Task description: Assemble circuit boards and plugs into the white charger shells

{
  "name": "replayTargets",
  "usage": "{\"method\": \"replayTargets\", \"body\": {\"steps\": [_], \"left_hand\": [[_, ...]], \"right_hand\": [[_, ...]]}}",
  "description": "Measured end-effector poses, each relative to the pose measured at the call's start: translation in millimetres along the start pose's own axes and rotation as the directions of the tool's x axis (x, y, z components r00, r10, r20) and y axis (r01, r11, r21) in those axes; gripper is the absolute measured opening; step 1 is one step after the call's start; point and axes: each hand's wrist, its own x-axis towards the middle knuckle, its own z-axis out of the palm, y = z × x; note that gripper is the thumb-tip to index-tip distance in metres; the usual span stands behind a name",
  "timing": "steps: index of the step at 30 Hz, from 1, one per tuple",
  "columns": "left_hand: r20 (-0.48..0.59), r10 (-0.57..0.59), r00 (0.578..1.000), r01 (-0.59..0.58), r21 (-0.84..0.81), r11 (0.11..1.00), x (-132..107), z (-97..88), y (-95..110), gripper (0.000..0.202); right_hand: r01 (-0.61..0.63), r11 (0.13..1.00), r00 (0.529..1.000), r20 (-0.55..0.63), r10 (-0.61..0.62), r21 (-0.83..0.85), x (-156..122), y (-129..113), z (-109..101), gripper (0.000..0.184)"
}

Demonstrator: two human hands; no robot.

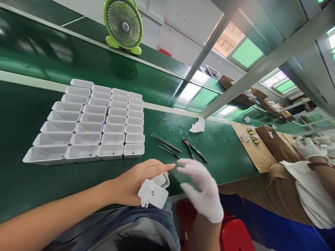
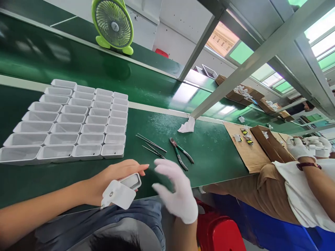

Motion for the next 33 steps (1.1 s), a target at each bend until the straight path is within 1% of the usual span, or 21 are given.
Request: {"method": "replayTargets", "body": {"steps": [1, 2, 3, 4, 5, 6, 7, 9, 10, 12, 14, 15, 17, 18, 19, 21, 22, 24, 26, 30, 33], "left_hand": [[-0.058, 0.058, 0.997, -0.052, 0.097, 0.994, 0, -0.9, 0, 0.064], [-0.100, 0.106, 0.989, -0.085, 0.189, 0.978, 0, -1.8, 0, 0.055], [-0.133, 0.140, 0.981, -0.100, 0.266, 0.959, 1, -2.6, 0, 0.047], [-0.162, 0.170, 0.972, -0.110, 0.326, 0.939, 1, -3.3, 1, 0.040], [-0.182, 0.194, 0.964, -0.117, 0.368, 0.923, 2, -3.8, 3, 0.037], [-0.193, 0.218, 0.957, -0.127, 0.397, 0.909, 3, -4.0, 4, 0.036], [-0.201, 0.241, 0.949, -0.138, 0.422, 0.896, 4, -4.2, 5, 0.036], [-0.197, 0.282, 0.939, -0.160, 0.475, 0.865, 6, -4.4, 6, 0.036], [-0.190, 0.292, 0.937, -0.156, 0.519, 0.840, 7, -4.6, 6, 0.036], [-0.165, 0.308, 0.937, -0.139, 0.634, 0.761, 8, -5.6, 5, 0.031], [-0.128, 0.332, 0.935, -0.136, 0.733, 0.666, 8, -7.2, 3, 0.024], [-0.107, 0.349, 0.931, -0.147, 0.765, 0.627, 9, -8.1, 2, 0.021], [-0.075, 0.387, 0.919, -0.180, 0.794, 0.581, 9, -9.4, 2, 0.017], [-0.065, 0.403, 0.913, -0.192, 0.804, 0.563, 9, -9.8, 2, 0.016], [-0.058, 0.417, 0.907, -0.199, 0.814, 0.546, 10, -10.1, 2, 0.015], [-0.062, 0.429, 0.901, -0.193, 0.828, 0.526, 10, -10.1, 4, 0.016], [-0.070, 0.427, 0.901, -0.182, 0.834, 0.521, 10, -9.9, 5, 0.016], [-0.083, 0.426, 0.901, -0.160, 0.848, 0.505, 9, -9.1, 6, 0.016], [-0.089, 0.424, 0.902, -0.141, 0.865, 0.482, 9, -8.0, 7, 0.019], [-0.071, 0.431, 0.900, -0.123, 0.906, 0.405, 10, -6.1, 8, 0.019], [-0.063, 0.432, 0.899, -0.108, 0.927, 0.359, 11, -5.7, 9, 0.016]], "right_hand": [[-0.088, 0.978, 0.987, -0.150, 0.060, -0.187, 3, 11, -11, 0.026], [-0.189, 0.901, 0.962, -0.257, 0.091, -0.390, 5, 24, -22, 0.025], [-0.271, 0.778, 0.954, -0.266, 0.139, -0.566, 8, 39, -30, 0.026], [-0.292, 0.656, 0.956, -0.227, 0.184, -0.696, 11, 53, -37, 0.028], [-0.288, 0.558, 0.954, -0.182, 0.238, -0.778, 13, 66, -40, 0.029], [-0.270, 0.506, 0.951, -0.143, 0.275, -0.819, 15, 77, -41, 0.030], [-0.248, 0.481, 0.948, -0.109, 0.298, -0.841, 17, 86, -41, 0.031], [-0.222, 0.474, 0.948, -0.075, 0.308, -0.852, 21, 96, -37, 0.033], [-0.212, 0.472, 0.948, -0.063, 0.311, -0.856, 22, 96, -36, 0.035], [-0.198, 0.481, 0.947, -0.040, 0.319, -0.854, 24, 89, -38, 0.037], [-0.181, 0.514, 0.945, -0.004, 0.326, -0.839, 24, 70, -46, 0.038], [-0.172, 0.552, 0.944, 0.023, 0.328, -0.816, 24, 57, -51, 0.038], [-0.153, 0.674, 0.936, 0.112, 0.333, -0.723, 21, 26, -60, 0.037], [-0.165, 0.775, 0.925, 0.177, 0.336, -0.610, 19, 10, -63, 0.034], [-0.160, 0.845, 0.907, 0.261, 0.329, -0.510, 17, -6, -65, 0.033], [-0.082, 0.917, 0.870, 0.421, 0.257, -0.391, 13, -32, -67, 0.030], [-0.025, 0.926, 0.847, 0.484, 0.220, -0.377, 12, -42, -67, 0.029], [0.080, 0.913, 0.808, 0.562, 0.176, -0.400, 10, -55, -66, 0.025], [0.144, 0.876, 0.779, 0.598, 0.186, -0.460, 10, -63, -64, 0.021], [0.258, 0.761, 0.754, 0.616, 0.227, -0.595, 16, -75, -60, 0.022], [0.312, 0.660, 0.754, 0.601, 0.265, -0.683, 18, -85, -56, 0.022]]}}
